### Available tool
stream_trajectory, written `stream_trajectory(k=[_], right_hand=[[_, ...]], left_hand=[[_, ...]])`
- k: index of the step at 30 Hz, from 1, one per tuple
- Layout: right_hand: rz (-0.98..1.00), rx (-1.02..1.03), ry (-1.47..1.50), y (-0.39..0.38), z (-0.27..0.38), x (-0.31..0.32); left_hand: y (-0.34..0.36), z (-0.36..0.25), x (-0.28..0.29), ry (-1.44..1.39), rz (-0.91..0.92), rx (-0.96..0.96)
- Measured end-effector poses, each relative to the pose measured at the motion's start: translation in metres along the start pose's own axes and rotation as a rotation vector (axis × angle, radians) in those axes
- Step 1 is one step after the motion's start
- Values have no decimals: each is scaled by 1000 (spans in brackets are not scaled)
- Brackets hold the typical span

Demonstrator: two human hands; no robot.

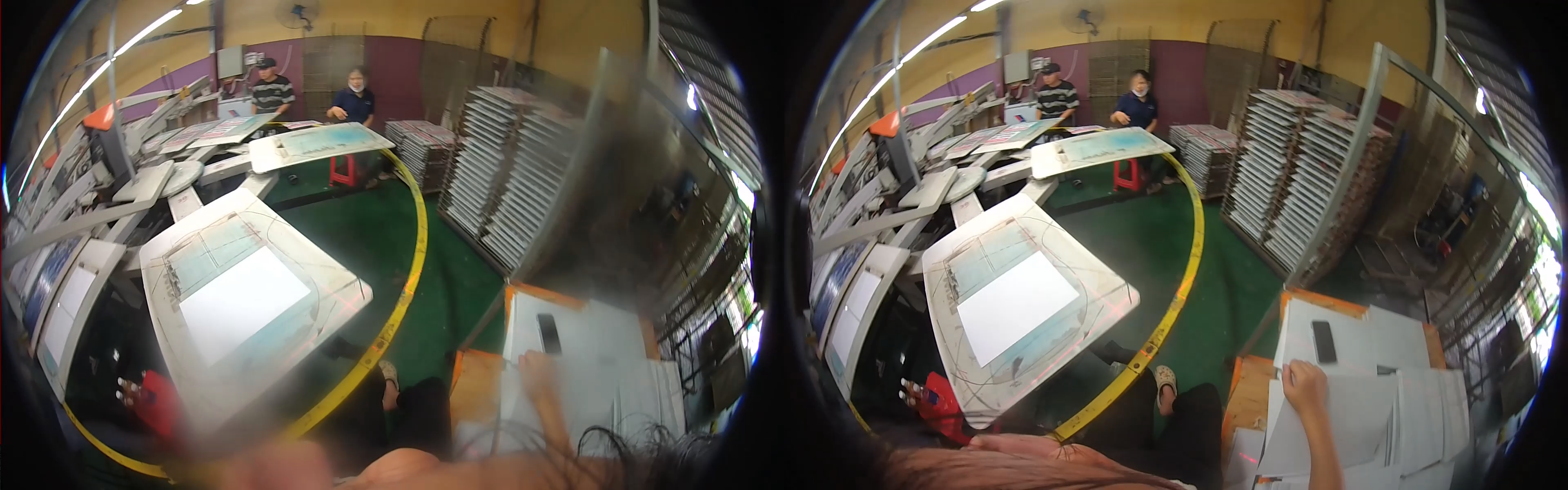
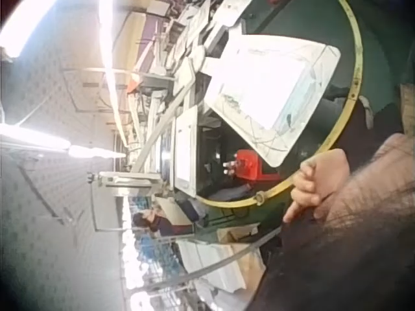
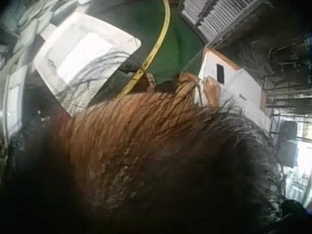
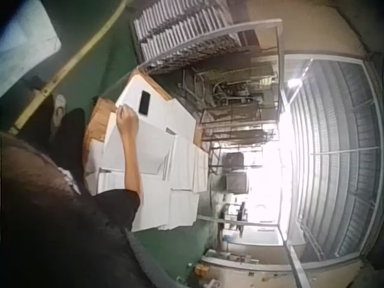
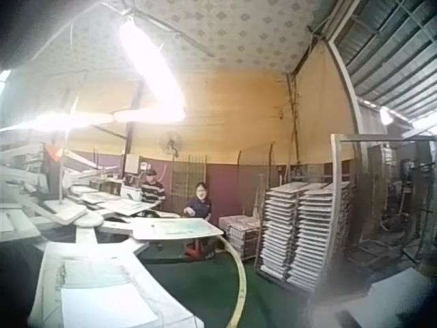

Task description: The recorder is manually aligning white sheets onto a rotating silk screen printing press using a laser guide.

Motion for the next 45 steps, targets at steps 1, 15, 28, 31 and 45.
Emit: stream_trajectory(k=[1, 15, 28, 31, 45], right_hand=[[-6, 33, 12, -2, 1, -6], [16, 496, 103, 64, 237, 37], [-35, -64, 460, 151, 166, 2], [516, -347, 985, 143, 154, -85], [746, -294, 1375, 233, 215, -274]], left_hand=[[-17, 14, -8, 362, 262, 273], [-331, -25, -60, -849, 599, 2195], [-218, 129, 142, 32, -151, 1866], [-220, 143, 178, 167, -139, 1935], [-160, 215, 228, 942, 433, 1647]])
Point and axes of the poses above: each hand's wrist, its own y-axis towards the middle knuckle, its own x-axis out of the back of the hand, z = x × y, the point moved 9 cm from there along y, towards the middle knuckle, and after that the axes turned 3 degrees about -z, right-handed, at the moved point
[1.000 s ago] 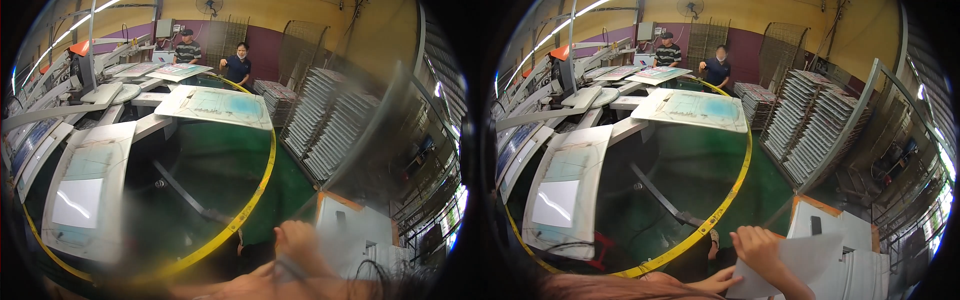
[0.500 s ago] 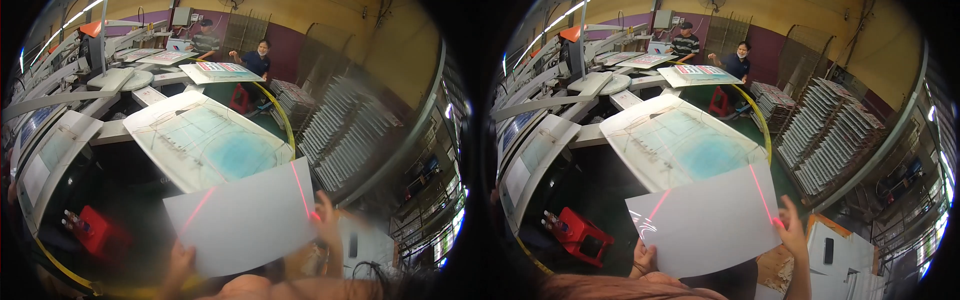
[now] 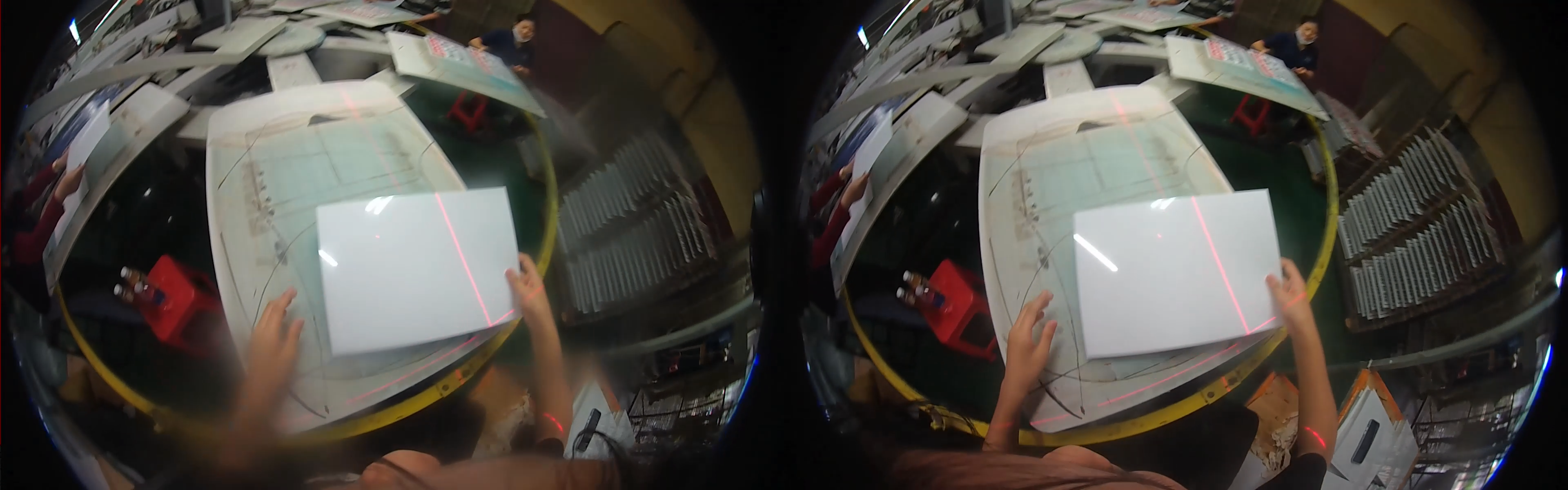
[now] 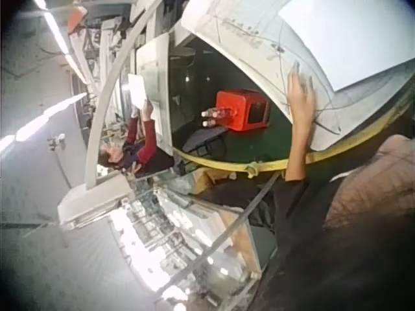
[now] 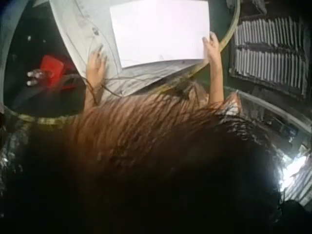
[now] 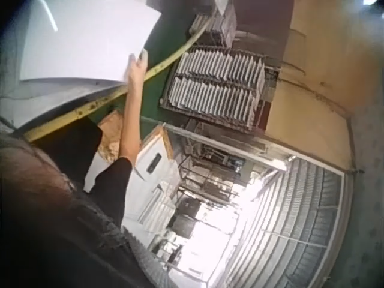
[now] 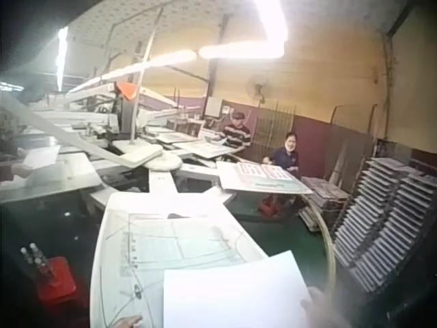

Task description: The recorder is manually aligning white sheets onto a rotating silk screen printing press using a laser guide.

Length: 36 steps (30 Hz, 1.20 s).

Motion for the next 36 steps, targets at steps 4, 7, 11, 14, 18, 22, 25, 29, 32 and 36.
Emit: stream_trajectory(k=[4, 7, 11, 14, 18, 22, 25, 29, 32, 36], right_hand=[[35, -37, -77, 49, -15, -23], [65, -100, -136, 63, -15, -52], [90, -104, -162, 69, -16, -73], [125, -145, -186, 67, -22, -89], [143, -128, -178, 69, -25, -96], [148, -130, -195, 71, -27, -101], [166, -131, -175, 72, -29, -106], [164, -146, -180, 73, -32, -107], [173, -128, -194, 72, -29, -108], [157, -129, -197, 71, -30, -110]], left_hand=[[-12, -13, 12, 423, -46, -243], [-22, -11, 13, 563, -55, -266], [-34, -14, 11, 621, -58, -235], [-43, -7, 11, 634, -40, -190], [-47, -3, 10, 602, -34, -159], [-47, 0, 11, 595, -49, -152], [-47, 1, 12, 593, -57, -149], [-46, -1, 10, 575, -61, -146], [-45, -2, 11, 549, -76, -135], [-46, -3, 11, 566, -82, -147]])
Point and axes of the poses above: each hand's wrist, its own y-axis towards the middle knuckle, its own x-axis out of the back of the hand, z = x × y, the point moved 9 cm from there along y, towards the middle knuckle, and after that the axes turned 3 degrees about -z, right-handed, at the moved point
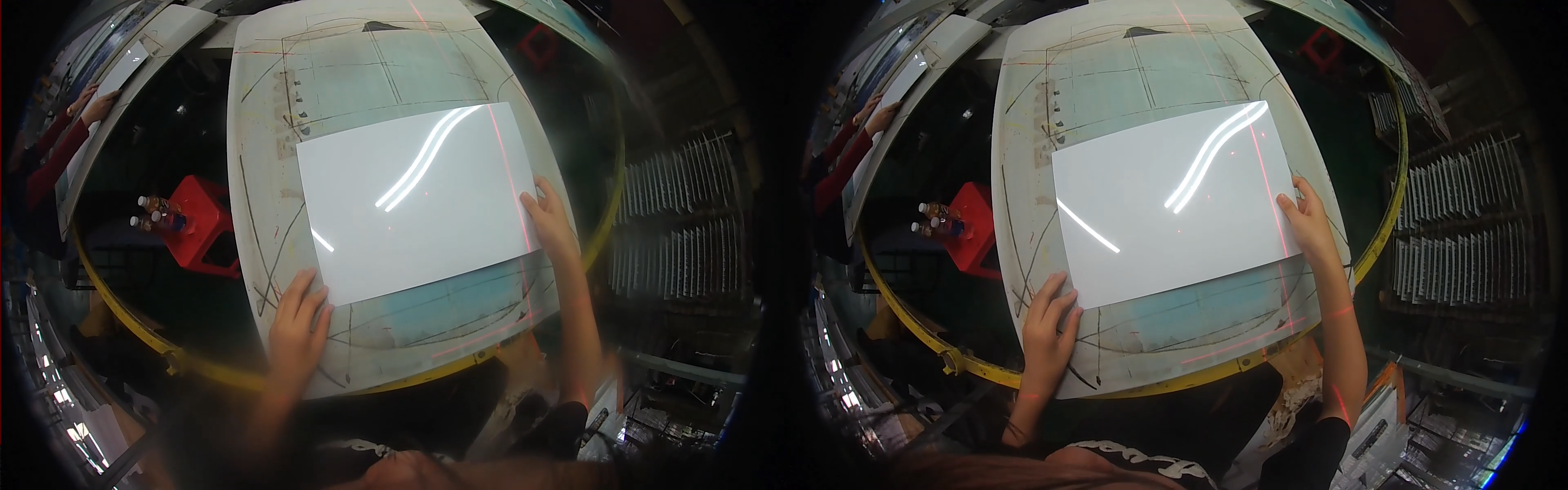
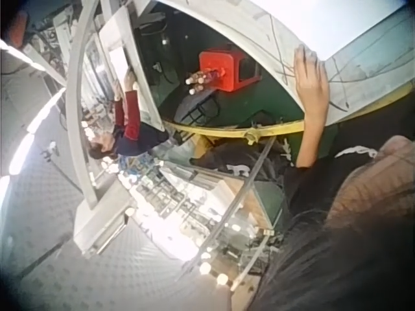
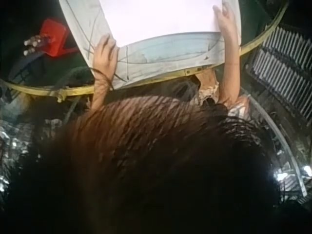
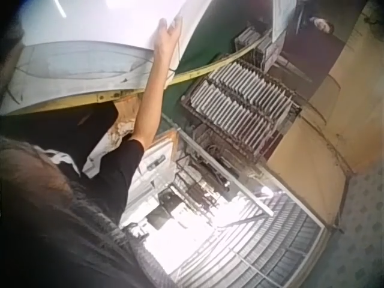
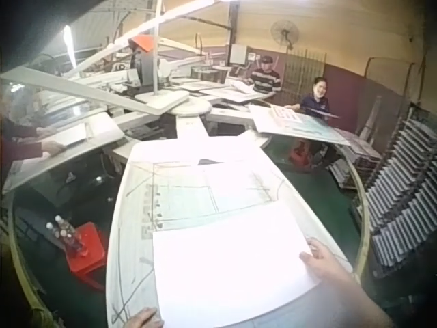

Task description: The recorder is manually aligning white sheets onto a rotating silk screen printing press using a laser guide.

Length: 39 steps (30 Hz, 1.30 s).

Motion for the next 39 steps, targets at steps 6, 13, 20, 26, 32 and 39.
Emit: stream_trajectory(k=[6, 13, 20, 26, 32, 39], right_hand=[[-15, 2, -16, -1, 2, 1], [-27, -7, -58, 0, -4, 5], [-75, 29, -45, 1, -1, 2], [-119, 151, -172, 8, 1, 13], [-186, 326, -471, 4, 14, 13], [-219, 343, -577, 4, 16, 7]], left_hand=[[-1, -1, -1, 2, -6, 10], [-1, -3, -2, 3, 0, 25], [1, -4, -1, 32, 18, 43], [3, -7, -3, 44, 23, 44], [4, -6, -7, 62, 48, 38], [4, -8, -4, 147, 65, 32]])
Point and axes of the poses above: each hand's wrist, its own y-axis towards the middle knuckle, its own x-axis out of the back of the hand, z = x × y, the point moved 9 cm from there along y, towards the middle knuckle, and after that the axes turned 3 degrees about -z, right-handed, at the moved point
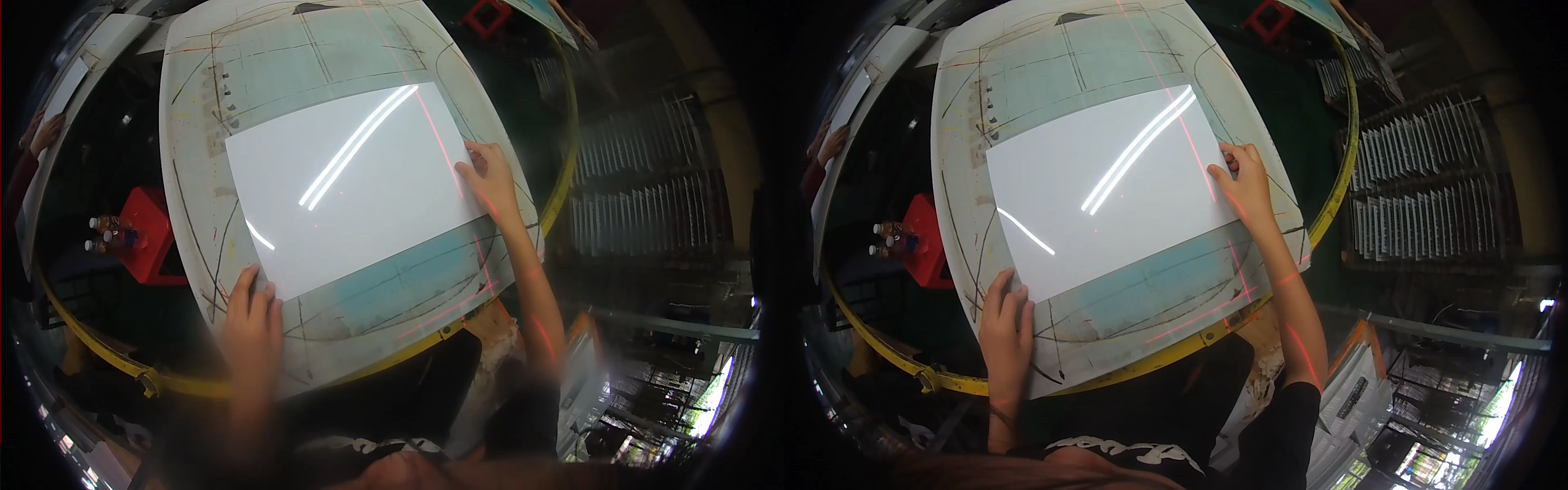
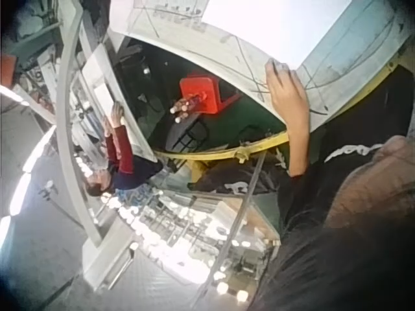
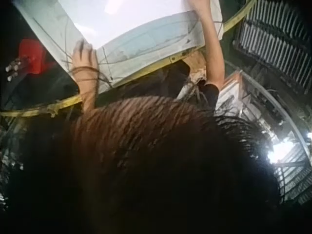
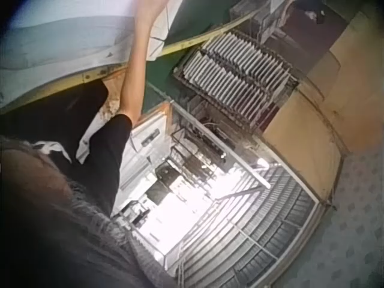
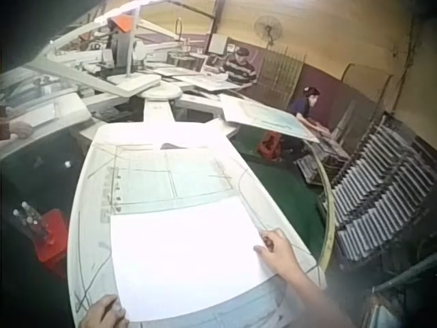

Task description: The recorder is manually aligning white sheets onto a rotating silk screen printing press using a laser guide.

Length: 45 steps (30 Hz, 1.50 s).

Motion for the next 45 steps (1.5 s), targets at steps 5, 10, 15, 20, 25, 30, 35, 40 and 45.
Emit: stream_trajectory(k=[5, 10, 15, 20, 25, 30, 35, 40, 45], right_hand=[[6, 22, 0, 0, -2, -1], [9, 9, 0, -1, 2, -1], [1, 20, 22, -1, -5, 0], [3, 14, 24, -2, 1, 0], [-10, 15, 14, -2, 0, -1], [-14, 11, 5, -3, -1, -1], [-14, 2, 12, -3, 1, -2], [-18, 6, 6, -3, -2, -1], [-19, 3, 7, -4, 1, -3]], left_hand=[[2, -2, -1, 24, 3, -28], [3, -2, -1, 31, 7, -23], [4, -4, -2, 45, 14, -20], [3, -4, -1, 56, 4, -24], [3, -3, -1, 55, 16, -10], [4, -5, -2, 65, 32, -5], [4, -6, 0, 61, 35, 28], [4, -6, -3, 44, 27, 12], [4, -4, -1, 78, 41, 23]])
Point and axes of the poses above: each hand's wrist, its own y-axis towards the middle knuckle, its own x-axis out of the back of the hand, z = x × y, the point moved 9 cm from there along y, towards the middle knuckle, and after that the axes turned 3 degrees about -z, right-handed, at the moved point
